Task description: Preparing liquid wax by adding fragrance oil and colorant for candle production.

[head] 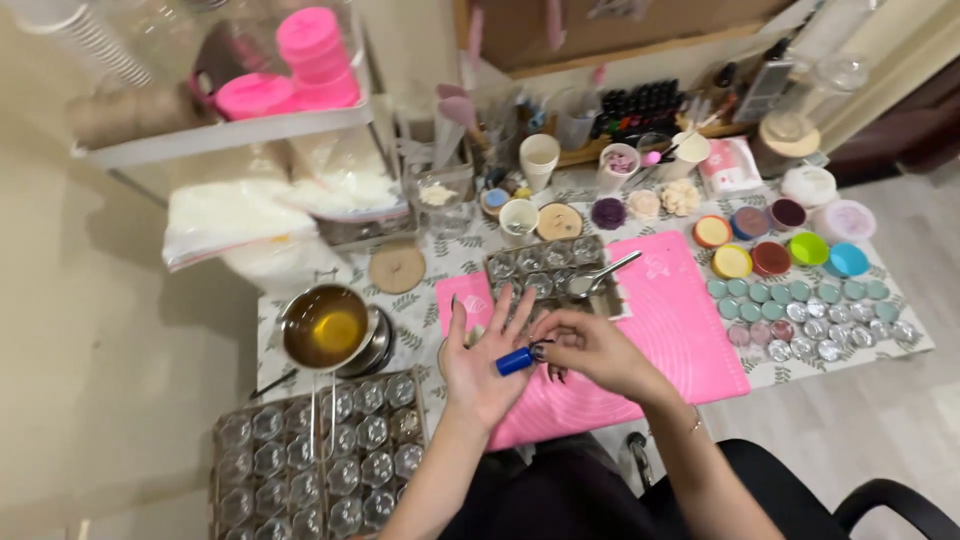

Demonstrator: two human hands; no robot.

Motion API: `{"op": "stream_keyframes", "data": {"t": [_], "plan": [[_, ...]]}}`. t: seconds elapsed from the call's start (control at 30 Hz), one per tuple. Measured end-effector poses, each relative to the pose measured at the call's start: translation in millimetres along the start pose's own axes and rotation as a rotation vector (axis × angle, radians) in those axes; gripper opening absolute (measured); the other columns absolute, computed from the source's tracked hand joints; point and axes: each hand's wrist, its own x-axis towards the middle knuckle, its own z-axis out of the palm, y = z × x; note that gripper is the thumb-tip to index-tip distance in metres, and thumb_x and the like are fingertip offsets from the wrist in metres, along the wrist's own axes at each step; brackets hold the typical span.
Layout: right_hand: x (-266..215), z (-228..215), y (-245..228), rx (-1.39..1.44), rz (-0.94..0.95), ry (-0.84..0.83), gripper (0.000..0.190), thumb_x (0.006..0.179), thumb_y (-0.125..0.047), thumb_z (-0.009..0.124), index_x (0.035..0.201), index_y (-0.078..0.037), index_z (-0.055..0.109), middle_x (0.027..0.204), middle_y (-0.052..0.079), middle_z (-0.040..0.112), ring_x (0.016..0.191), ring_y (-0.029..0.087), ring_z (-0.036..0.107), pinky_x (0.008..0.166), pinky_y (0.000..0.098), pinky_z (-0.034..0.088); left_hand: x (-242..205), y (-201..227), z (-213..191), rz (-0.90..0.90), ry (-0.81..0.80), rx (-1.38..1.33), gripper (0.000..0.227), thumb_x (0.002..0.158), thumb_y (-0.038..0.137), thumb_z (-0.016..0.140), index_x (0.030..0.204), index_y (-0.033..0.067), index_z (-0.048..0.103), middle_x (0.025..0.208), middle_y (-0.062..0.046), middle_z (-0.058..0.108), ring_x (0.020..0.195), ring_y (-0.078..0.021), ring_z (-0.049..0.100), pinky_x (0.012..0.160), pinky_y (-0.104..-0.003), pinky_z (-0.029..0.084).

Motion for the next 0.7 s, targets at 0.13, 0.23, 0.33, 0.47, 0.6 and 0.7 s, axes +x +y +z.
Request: {"op": "stream_keyframes", "data": {"t": [0.13, 0.23, 0.33, 0.47, 0.6, 0.7], "plan": [[12, -65, -23, -0.041, -0.088, 0.218, 0.022, 0.091, -0.009, 0.066, 0.112, -0.001, 0.068, 0.079, 0.006, 0.072, 0.070, 0.013, 0.069, 0.066, 0.0282, 0.058, 28, -9, 7, 0.022, 0.002, 0.068, 0.072, 0.092, 0.063, 0.054, 0.146, 0.0149, 0.052, 0.156, -0.010, 0.048, 0.142, -0.0347, 0.041, 0.118, -0.052, 0.028], [54, -154, -26, -0.313, -0.200, 0.546, 0.023, 0.089, -0.005, 0.064, 0.112, -0.002, 0.068, 0.083, 0.005, 0.073, 0.074, 0.012, 0.070, 0.069, 0.0265, 0.057, 47, -17, 6, 0.094, 0.089, 0.071, 0.069, 0.093, 0.059, 0.051, 0.149, 0.0179, 0.045, 0.159, -0.008, 0.046, 0.147, -0.0326, 0.040, 0.120, -0.051, 0.027], [107, -242, -35, -0.616, -0.198, 0.832, 0.024, 0.089, -0.005, 0.069, 0.112, 0.001, 0.067, 0.081, 0.005, 0.069, 0.073, 0.011, 0.066, 0.066, 0.0269, 0.052, 58, -22, 11, 0.168, 0.014, 0.115, 0.071, 0.094, 0.055, 0.048, 0.153, 0.0160, 0.043, 0.160, -0.010, 0.043, 0.147, -0.0345, 0.037, 0.120, -0.051, 0.025], [193, -339, -33, -0.713, -0.333, 0.776, 0.023, 0.090, -0.008, 0.070, 0.112, 0.001, 0.069, 0.084, 0.007, 0.068, 0.074, 0.013, 0.060, 0.068, 0.0280, 0.049, 76, -24, 27, 0.320, 0.046, 0.139, 0.071, 0.096, 0.053, 0.045, 0.154, 0.0107, 0.041, 0.159, -0.015, 0.043, 0.146, -0.0361, 0.037, 0.119, -0.054, 0.025], [266, -384, -17, -1.016, -0.470, 0.696, 0.025, 0.083, -0.011, 0.074, 0.106, -0.001, 0.074, 0.087, 0.015, 0.071, 0.078, 0.027, 0.069, 0.073, 0.0363, 0.055, 96, -27, 40, 0.468, 0.259, 0.170, 0.072, 0.096, 0.051, 0.042, 0.154, 0.0083, 0.040, 0.158, -0.015, 0.045, 0.146, -0.0348, 0.040, 0.119, -0.053, 0.026], [299, -399, 2, -1.066, -0.574, 0.541, 0.025, 0.078, -0.009, 0.074, 0.102, -0.001, 0.075, 0.095, 0.017, 0.073, 0.084, 0.031, 0.072, 0.077, 0.0390, 0.058, 107, -27, 42, 0.543, 0.327, 0.169, 0.072, 0.096, 0.050, 0.039, 0.154, 0.0066, 0.040, 0.157, -0.015, 0.046, 0.146, -0.0346, 0.041, 0.120, -0.053, 0.027]]}}
